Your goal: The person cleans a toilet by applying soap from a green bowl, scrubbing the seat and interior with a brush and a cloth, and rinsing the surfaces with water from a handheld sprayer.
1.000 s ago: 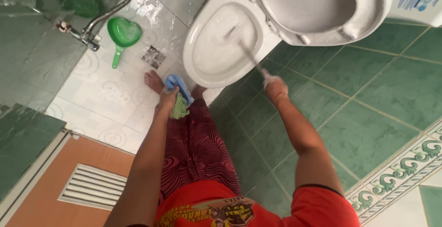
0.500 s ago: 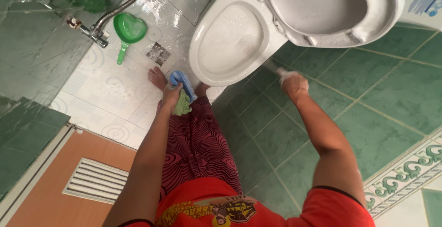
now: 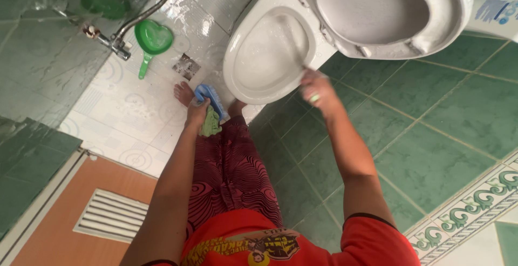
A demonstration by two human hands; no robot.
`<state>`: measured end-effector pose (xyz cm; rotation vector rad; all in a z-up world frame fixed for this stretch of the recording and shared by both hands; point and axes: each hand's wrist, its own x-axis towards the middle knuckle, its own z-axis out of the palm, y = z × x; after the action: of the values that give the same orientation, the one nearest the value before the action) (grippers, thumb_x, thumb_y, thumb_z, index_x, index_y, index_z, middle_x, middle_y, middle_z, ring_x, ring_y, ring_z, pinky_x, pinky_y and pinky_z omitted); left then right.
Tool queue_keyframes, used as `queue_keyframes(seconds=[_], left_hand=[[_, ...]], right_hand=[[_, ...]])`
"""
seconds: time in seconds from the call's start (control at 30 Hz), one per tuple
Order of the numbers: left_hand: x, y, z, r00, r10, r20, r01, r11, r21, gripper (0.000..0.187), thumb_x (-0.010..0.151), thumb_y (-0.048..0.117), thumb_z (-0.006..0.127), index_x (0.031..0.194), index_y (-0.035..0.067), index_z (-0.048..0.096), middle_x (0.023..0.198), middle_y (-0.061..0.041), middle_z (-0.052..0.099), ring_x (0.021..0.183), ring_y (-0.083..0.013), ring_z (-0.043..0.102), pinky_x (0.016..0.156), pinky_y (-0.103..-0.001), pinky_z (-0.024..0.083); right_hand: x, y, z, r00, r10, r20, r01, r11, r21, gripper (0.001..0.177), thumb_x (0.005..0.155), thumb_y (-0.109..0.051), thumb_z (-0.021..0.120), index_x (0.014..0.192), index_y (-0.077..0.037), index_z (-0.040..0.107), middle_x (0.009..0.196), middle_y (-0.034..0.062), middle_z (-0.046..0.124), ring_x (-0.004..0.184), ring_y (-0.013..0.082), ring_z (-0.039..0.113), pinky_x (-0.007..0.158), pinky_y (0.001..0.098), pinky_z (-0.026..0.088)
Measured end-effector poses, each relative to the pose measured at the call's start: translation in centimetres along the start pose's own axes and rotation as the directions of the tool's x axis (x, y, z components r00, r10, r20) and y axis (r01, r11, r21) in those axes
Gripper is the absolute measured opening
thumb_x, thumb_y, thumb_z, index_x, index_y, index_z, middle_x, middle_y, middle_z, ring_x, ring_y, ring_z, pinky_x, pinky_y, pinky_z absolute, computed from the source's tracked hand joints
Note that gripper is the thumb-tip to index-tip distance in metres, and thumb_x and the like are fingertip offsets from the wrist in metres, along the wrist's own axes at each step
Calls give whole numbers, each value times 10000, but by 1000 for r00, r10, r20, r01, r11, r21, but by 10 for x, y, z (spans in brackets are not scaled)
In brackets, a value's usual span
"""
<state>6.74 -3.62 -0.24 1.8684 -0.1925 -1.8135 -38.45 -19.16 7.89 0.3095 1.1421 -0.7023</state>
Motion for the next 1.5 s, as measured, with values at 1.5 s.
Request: queue_keyframes(seconds=[1.5], left_hand=[[5, 9, -2, 998, 55, -11, -52, 977, 207, 332, 952, 258, 703, 1183, 24, 657, 1064, -89, 716, 950, -177, 657, 856, -311, 496]], right_hand=[[-6, 287, 14, 811, -537, 230, 148, -193, -970, 288, 983, -133, 566, 1178, 79, 567, 776, 186, 616, 745, 347, 617, 662, 472, 512]])
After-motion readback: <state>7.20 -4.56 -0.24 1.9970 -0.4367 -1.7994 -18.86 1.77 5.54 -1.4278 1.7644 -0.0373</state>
